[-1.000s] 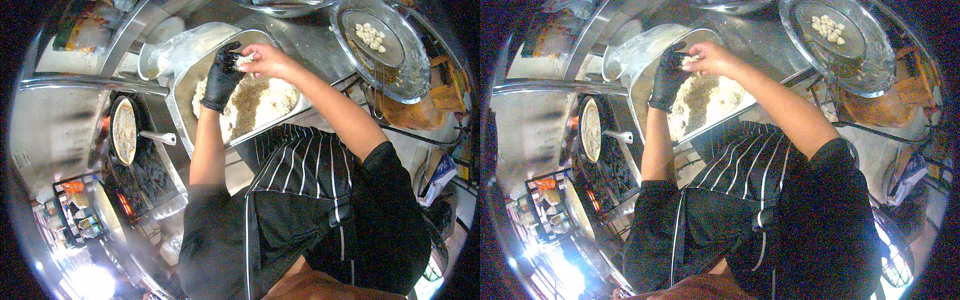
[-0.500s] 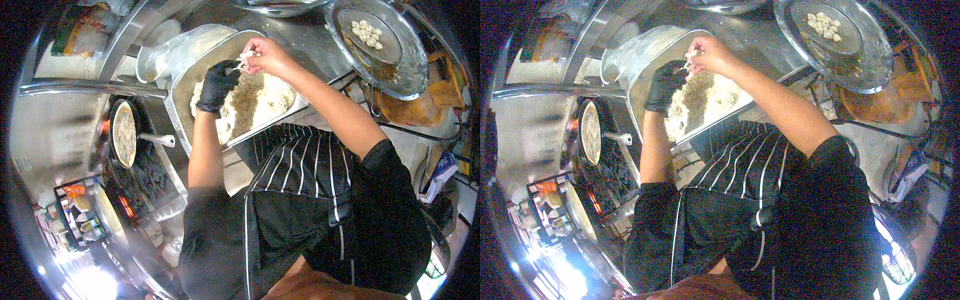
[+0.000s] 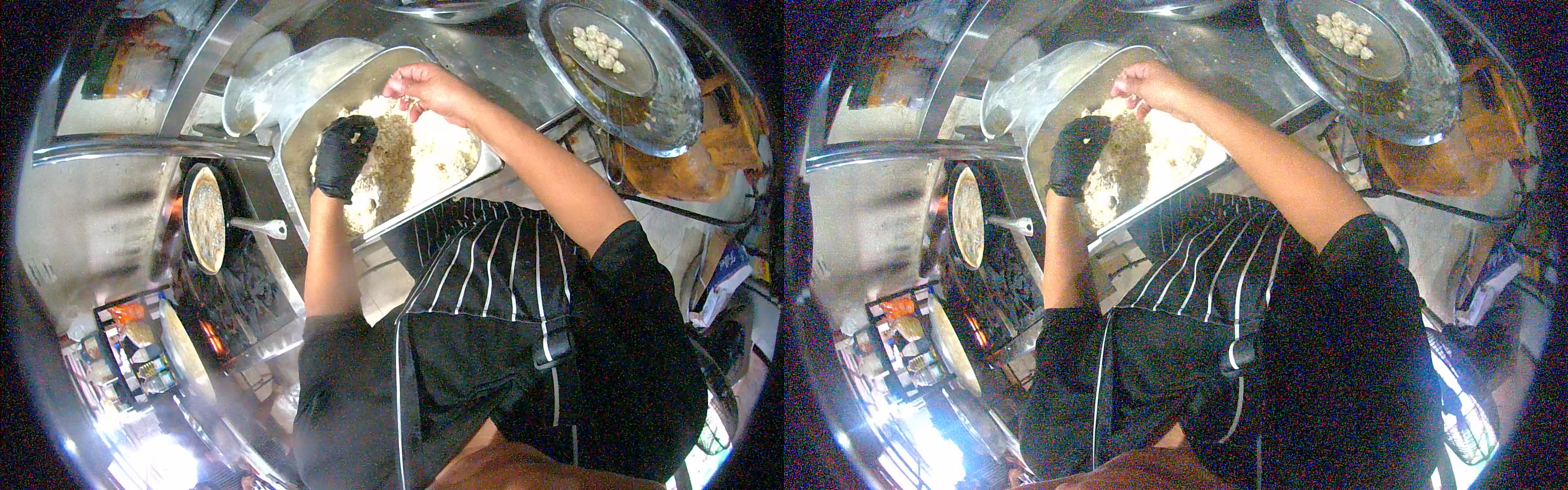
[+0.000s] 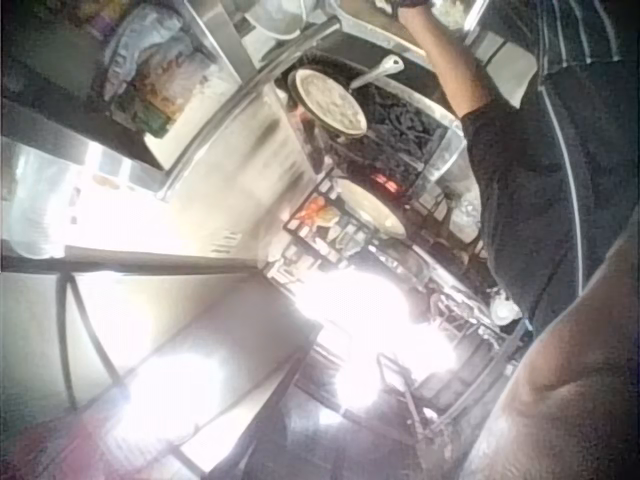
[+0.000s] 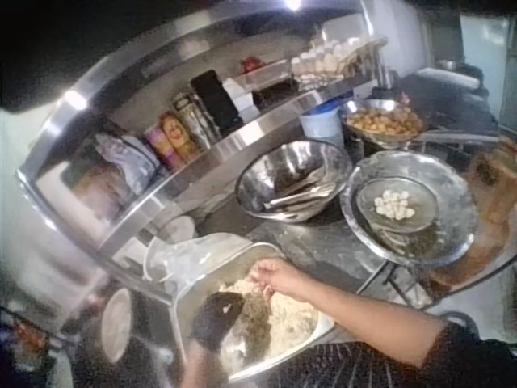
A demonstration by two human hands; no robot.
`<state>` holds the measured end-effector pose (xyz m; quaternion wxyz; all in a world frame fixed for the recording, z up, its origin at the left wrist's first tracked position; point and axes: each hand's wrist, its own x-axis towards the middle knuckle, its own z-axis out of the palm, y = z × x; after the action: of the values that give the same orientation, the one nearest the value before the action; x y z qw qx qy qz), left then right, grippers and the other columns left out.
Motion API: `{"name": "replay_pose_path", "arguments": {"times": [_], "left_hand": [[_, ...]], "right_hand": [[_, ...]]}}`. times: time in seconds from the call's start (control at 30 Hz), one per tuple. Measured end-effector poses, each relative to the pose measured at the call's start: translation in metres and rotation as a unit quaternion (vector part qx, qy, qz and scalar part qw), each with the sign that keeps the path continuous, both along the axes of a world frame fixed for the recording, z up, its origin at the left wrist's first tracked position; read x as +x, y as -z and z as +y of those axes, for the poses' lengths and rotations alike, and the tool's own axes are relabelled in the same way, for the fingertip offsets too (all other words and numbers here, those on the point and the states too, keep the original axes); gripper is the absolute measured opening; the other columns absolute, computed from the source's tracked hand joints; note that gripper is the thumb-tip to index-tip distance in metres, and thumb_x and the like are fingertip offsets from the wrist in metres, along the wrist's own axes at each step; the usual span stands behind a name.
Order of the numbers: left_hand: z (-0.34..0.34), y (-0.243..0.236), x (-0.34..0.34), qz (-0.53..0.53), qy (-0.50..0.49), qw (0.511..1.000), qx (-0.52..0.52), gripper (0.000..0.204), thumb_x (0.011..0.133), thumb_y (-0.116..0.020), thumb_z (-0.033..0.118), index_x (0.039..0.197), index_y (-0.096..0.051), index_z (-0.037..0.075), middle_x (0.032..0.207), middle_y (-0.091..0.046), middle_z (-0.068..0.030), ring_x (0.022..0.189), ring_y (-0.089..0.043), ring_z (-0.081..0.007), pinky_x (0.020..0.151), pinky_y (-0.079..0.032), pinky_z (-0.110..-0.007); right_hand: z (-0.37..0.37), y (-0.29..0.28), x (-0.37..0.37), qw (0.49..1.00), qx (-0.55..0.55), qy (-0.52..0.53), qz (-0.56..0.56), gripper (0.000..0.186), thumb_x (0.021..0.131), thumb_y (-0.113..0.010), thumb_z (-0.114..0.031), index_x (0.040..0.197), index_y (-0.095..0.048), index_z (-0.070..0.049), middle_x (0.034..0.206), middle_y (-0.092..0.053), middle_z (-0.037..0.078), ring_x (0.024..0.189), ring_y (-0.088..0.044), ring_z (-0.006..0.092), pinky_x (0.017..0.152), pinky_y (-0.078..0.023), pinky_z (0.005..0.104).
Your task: The person repeatedly scoops dough from a metal tray, rolls it into small balls between their hands, and places them on a metal plate. They then use a strainer to transfer the shaped dough balls into a pan of hot oil on the stove.
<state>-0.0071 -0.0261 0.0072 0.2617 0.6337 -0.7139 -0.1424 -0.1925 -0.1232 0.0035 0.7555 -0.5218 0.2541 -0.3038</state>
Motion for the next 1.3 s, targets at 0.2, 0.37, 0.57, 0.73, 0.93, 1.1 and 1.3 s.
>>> {"name": "replay_pose_path", "arguments": {"times": [0.2,0.37,0.57,0.73,0.93,1.1,1.3], "left_hand": [[0.002,0.019,-0.048,-0.053,0.184,0.979,0.066,0.026,0.076,-0.059,0.015,0.101,-0.063,0.010,0.099,-0.061,-0.0111,0.090,-0.057,-0.0281,0.080,-0.045,-0.035],[-0.001,0.035,-0.049,-0.055,0.144,0.980,0.127,0.028,0.069,-0.062,0.017,0.096,-0.064,0.007,0.092,-0.062,-0.0155,0.088,-0.057,-0.0332,0.080,-0.045,-0.036],[-0.004,0.011,-0.021,0.300,-0.055,0.914,0.267,0.028,0.076,-0.057,0.007,0.103,-0.062,0.005,0.091,-0.064,-0.0055,0.079,-0.056,-0.0157,0.072,-0.046,-0.028],[-0.001,-0.002,-0.019,0.304,0.026,0.926,0.222,0.036,0.076,-0.058,0.008,0.112,-0.057,0.006,0.105,-0.060,-0.0076,0.092,-0.055,-0.0157,0.079,-0.044,-0.028],[-0.007,0.009,-0.011,0.293,-0.063,0.914,0.273,0.031,0.080,-0.057,0.009,0.110,-0.055,0.004,0.100,-0.060,-0.0074,0.085,-0.057,-0.0165,0.073,-0.047,-0.029],[-0.003,0.008,-0.024,0.520,-0.060,0.810,0.264,0.015,0.085,-0.055,0.016,0.096,-0.053,0.006,0.085,-0.057,-0.0050,0.078,-0.056,-0.0138,0.065,-0.048,-0.029],[0.000,0.006,-0.022,0.301,-0.019,0.927,0.222,0.022,0.084,-0.053,0.016,0.104,-0.059,0.007,0.092,-0.059,-0.0061,0.079,-0.053,-0.0105,0.059,-0.045,-0.026]], "right_hand": [[-0.005,0.004,-0.003,0.996,-0.059,-0.015,0.061,0.034,0.090,-0.047,-0.037,0.084,-0.061,-0.007,0.063,-0.052,0.000,0.054,-0.048,0.0088,0.046,-0.038,0.0211],[0.005,-0.013,-0.001,0.970,-0.142,0.084,0.180,0.055,0.087,-0.043,-0.053,0.070,-0.063,-0.004,0.053,-0.052,0.004,0.050,-0.050,0.0143,0.048,-0.040,0.0299],[0.003,-0.007,-0.006,0.945,-0.267,0.113,0.153,0.047,0.086,-0.048,-0.047,0.069,-0.058,-0.004,0.057,-0.054,0.005,0.053,-0.051,0.0158,0.052,-0.042,0.0316],[-0.006,0.025,0.002,0.973,-0.217,0.035,0.072,0.013,0.082,-0.054,-0.012,0.092,-0.049,-0.005,0.076,-0.054,0.004,0.062,-0.052,0.0125,0.051,-0.044,0.0278],[0.005,0.002,-0.004,0.995,-0.084,-0.013,0.049,0.016,0.081,-0.054,-0.005,0.094,-0.046,-0.004,0.072,-0.057,0.010,0.053,-0.057,0.0175,0.042,-0.047,0.0291],[0.005,-0.001,-0.006,0.991,-0.104,-0.028,0.084,0.017,0.085,-0.054,-0.013,0.094,-0.042,-0.004,0.070,-0.055,0.008,0.049,-0.053,0.0120,0.038,-0.044,0.0248],[0.006,-0.004,-0.002,0.969,-0.210,0.011,0.127,0.013,0.086,-0.052,-0.019,0.091,-0.050,-0.007,0.069,-0.055,0.008,0.047,-0.052,0.0143,0.040,-0.044,0.0289]]}}
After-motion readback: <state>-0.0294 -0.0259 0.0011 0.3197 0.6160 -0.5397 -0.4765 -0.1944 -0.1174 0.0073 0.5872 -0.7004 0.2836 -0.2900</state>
